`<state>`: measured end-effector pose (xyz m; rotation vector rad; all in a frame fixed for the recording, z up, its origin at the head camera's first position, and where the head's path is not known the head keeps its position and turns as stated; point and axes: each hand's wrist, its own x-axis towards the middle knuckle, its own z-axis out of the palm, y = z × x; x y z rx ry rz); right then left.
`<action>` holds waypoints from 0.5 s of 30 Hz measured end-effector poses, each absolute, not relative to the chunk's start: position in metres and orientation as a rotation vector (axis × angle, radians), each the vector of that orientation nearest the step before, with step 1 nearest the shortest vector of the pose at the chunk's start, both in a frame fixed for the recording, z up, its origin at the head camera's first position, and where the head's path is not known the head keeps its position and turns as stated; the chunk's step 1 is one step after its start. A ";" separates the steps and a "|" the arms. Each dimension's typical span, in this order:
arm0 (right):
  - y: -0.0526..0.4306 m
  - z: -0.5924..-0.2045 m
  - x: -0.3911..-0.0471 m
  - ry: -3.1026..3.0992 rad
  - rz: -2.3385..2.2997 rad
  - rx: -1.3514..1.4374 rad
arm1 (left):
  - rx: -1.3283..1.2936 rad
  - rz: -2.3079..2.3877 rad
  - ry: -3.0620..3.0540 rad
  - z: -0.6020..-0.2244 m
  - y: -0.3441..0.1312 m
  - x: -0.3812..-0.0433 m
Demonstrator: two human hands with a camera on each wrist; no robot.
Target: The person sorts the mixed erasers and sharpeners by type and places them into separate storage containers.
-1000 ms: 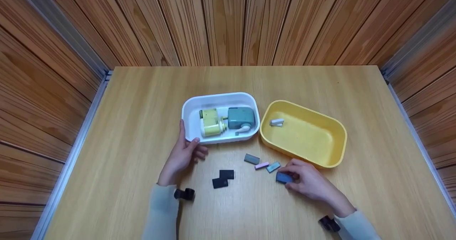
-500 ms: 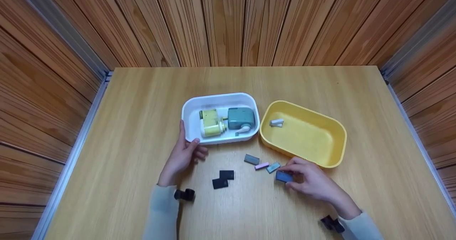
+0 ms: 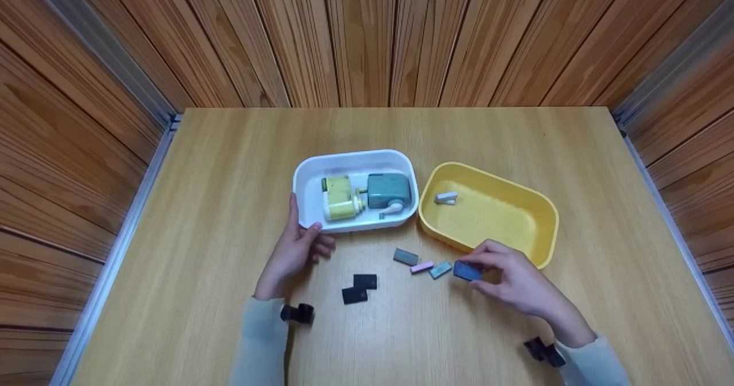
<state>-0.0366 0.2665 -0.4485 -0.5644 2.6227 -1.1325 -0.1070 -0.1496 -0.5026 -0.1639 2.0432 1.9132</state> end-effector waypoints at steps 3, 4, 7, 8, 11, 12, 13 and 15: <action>0.269 -0.443 -0.038 2.651 -1.124 -0.555 | -0.170 1.914 2.038 -0.503 -0.149 -0.107; 0.270 -0.442 -0.039 2.665 -1.119 -0.555 | -0.173 1.916 2.034 -0.503 -0.149 -0.107; 0.273 -0.436 -0.041 2.702 -1.110 -0.556 | -0.178 1.915 2.027 -0.502 -0.149 -0.107; 0.273 -0.434 -0.042 2.713 -1.109 -0.555 | -0.178 1.913 2.026 -0.502 -0.149 -0.107; 0.276 -0.428 -0.045 2.750 -1.101 -0.567 | -0.178 1.909 2.023 -0.501 -0.149 -0.107; 0.277 -0.425 -0.046 2.762 -1.096 -0.569 | -0.178 1.908 2.024 -0.501 -0.149 -0.107; 0.278 -0.423 -0.048 2.772 -1.094 -0.570 | -0.180 1.906 2.024 -0.501 -0.149 -0.107; 0.281 -0.417 -0.051 2.793 -1.080 -0.568 | -0.179 1.905 2.024 -0.501 -0.150 -0.107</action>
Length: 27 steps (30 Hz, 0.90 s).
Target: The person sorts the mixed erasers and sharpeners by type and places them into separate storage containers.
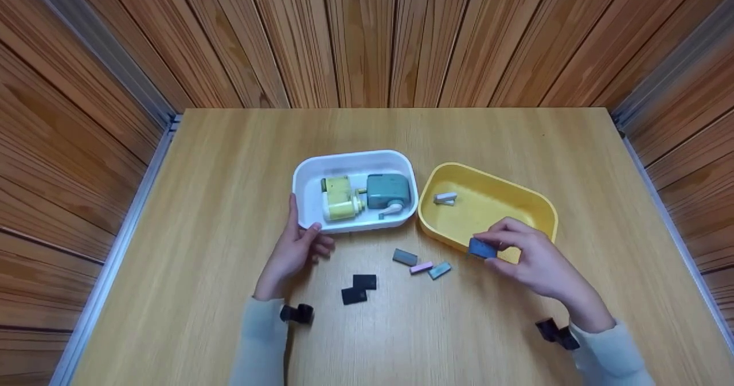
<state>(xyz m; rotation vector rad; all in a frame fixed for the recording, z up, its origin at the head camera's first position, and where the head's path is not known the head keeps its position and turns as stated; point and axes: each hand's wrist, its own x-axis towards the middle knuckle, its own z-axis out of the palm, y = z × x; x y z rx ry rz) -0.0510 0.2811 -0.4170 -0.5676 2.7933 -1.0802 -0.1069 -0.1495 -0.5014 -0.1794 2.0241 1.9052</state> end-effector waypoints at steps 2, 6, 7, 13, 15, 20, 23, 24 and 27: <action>0.283 -0.412 -0.055 2.807 -1.069 -0.571 | -0.181 1.906 2.025 -0.502 -0.150 -0.106; 0.285 -0.403 -0.061 2.843 -1.059 -0.614 | -0.167 1.907 2.040 -0.504 -0.150 -0.107; 0.285 -0.402 -0.063 2.850 -1.063 -0.633 | -0.164 1.908 2.045 -0.504 -0.150 -0.107; 0.285 -0.394 -0.073 2.862 -1.095 -0.729 | -0.158 1.907 2.057 -0.502 -0.149 -0.107; 0.285 -0.392 -0.076 2.859 -1.097 -0.734 | -0.162 1.905 2.053 -0.502 -0.149 -0.108; 0.285 -0.388 -0.083 2.860 -1.082 -0.718 | -0.159 1.907 2.046 -0.502 -0.150 -0.108; 0.286 -0.388 -0.087 2.854 -1.079 -0.723 | -0.163 1.912 2.038 -0.502 -0.149 -0.108; 0.286 -0.388 -0.088 2.852 -1.077 -0.726 | -0.166 1.913 2.035 -0.503 -0.149 -0.108; 0.287 -0.387 -0.092 2.843 -1.074 -0.725 | -0.173 1.918 2.022 -0.502 -0.149 -0.107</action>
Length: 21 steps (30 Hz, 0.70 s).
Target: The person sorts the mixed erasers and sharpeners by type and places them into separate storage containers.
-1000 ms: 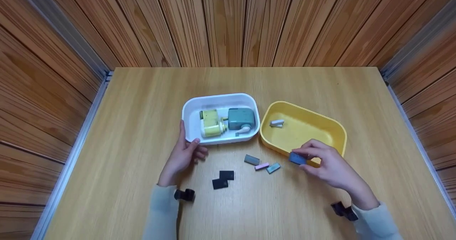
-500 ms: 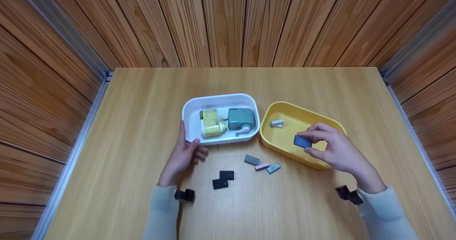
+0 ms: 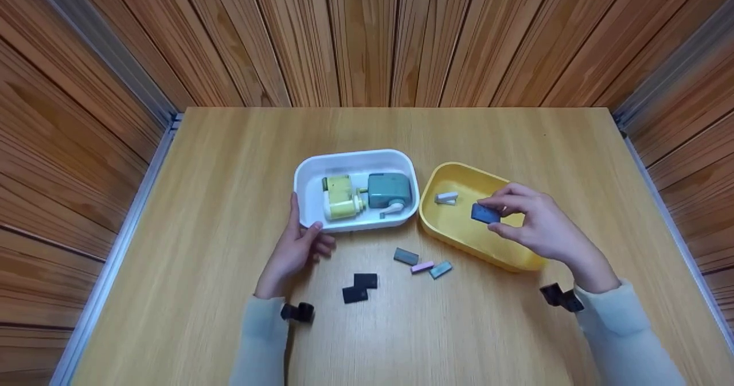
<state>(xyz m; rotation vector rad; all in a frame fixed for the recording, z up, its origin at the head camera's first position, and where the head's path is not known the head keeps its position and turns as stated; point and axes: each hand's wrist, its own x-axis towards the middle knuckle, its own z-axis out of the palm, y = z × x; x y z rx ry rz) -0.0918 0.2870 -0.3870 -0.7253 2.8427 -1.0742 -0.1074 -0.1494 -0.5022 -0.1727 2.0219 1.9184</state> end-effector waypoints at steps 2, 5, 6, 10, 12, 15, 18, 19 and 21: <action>0.287 -0.387 -0.094 2.839 -1.067 -0.721 | -0.170 1.917 2.021 -0.502 -0.149 -0.107; 0.287 -0.387 -0.099 2.830 -1.050 -0.705 | -0.173 1.908 2.021 -0.501 -0.150 -0.107; 0.287 -0.387 -0.101 2.830 -1.042 -0.702 | -0.172 1.907 2.022 -0.501 -0.150 -0.107; 0.287 -0.388 -0.108 2.824 -1.031 -0.698 | -0.144 1.922 2.024 -0.501 -0.149 -0.107; 0.287 -0.388 -0.111 2.819 -1.036 -0.694 | -0.131 1.931 2.022 -0.501 -0.149 -0.108; 0.288 -0.389 -0.116 2.793 -1.053 -0.648 | -0.129 1.931 2.026 -0.502 -0.149 -0.107; 0.287 -0.391 -0.121 2.771 -1.065 -0.597 | -0.148 1.921 2.033 -0.503 -0.149 -0.107; 0.287 -0.392 -0.123 2.766 -1.067 -0.583 | -0.152 1.919 2.035 -0.502 -0.149 -0.107; 0.286 -0.393 -0.126 2.766 -1.066 -0.570 | -0.158 1.914 2.038 -0.502 -0.149 -0.107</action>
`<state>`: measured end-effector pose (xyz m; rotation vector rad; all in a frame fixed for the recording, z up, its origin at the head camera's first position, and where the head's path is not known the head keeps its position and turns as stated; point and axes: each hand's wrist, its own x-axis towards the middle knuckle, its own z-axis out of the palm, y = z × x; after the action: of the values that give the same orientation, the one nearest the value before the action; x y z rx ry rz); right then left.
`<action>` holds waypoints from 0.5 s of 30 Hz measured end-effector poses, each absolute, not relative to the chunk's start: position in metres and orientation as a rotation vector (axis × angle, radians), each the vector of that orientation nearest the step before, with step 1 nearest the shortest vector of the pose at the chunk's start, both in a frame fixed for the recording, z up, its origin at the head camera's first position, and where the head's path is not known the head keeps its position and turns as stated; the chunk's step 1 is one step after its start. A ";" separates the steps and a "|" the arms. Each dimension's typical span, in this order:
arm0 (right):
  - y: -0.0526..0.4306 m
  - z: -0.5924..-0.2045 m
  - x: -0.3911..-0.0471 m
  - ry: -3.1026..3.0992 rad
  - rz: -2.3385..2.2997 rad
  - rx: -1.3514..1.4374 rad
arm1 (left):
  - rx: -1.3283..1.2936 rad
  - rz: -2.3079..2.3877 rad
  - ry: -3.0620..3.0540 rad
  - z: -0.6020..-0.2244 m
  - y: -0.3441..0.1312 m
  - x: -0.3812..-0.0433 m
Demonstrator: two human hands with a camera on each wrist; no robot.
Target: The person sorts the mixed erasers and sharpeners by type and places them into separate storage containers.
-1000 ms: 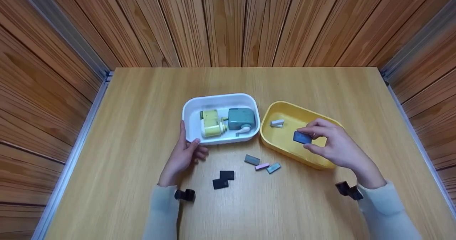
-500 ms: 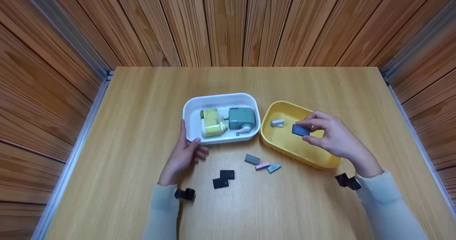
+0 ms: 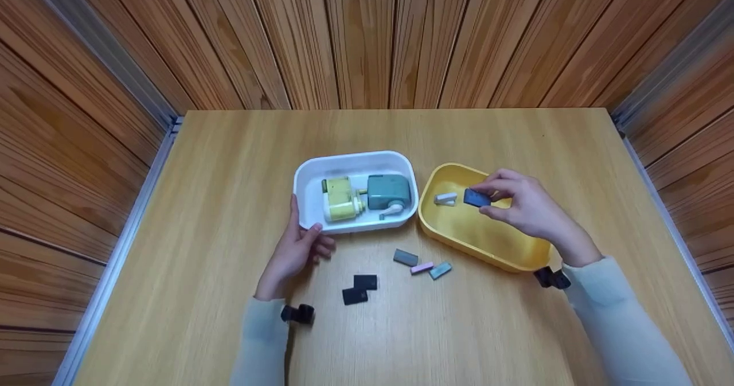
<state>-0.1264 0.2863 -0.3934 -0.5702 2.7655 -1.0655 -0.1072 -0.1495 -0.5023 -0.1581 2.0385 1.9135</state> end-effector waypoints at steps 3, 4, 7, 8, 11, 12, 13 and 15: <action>0.285 -0.396 -0.132 2.769 -1.070 -0.559 | -0.167 1.908 2.040 -0.502 -0.150 -0.107; 0.285 -0.397 -0.134 2.770 -1.072 -0.558 | -0.168 1.907 2.040 -0.502 -0.150 -0.107; 0.285 -0.399 -0.138 2.762 -1.083 -0.543 | -0.166 1.909 2.042 -0.502 -0.149 -0.107; 0.285 -0.399 -0.140 2.756 -1.084 -0.534 | -0.164 1.911 2.043 -0.502 -0.149 -0.107; 0.286 -0.401 -0.144 2.739 -1.084 -0.518 | -0.172 1.912 2.042 -0.502 -0.149 -0.107; 0.286 -0.402 -0.146 2.733 -1.084 -0.517 | -0.178 1.912 2.041 -0.502 -0.149 -0.107; 0.286 -0.402 -0.148 2.731 -1.082 -0.517 | -0.179 1.911 2.042 -0.502 -0.149 -0.107; 0.286 -0.404 -0.152 2.730 -1.076 -0.529 | -0.183 1.910 2.040 -0.502 -0.149 -0.107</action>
<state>-0.1517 0.2857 -0.4041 -0.5293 2.7297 -1.0758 -0.1068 -0.1490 -0.5025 -0.1834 2.0398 1.9105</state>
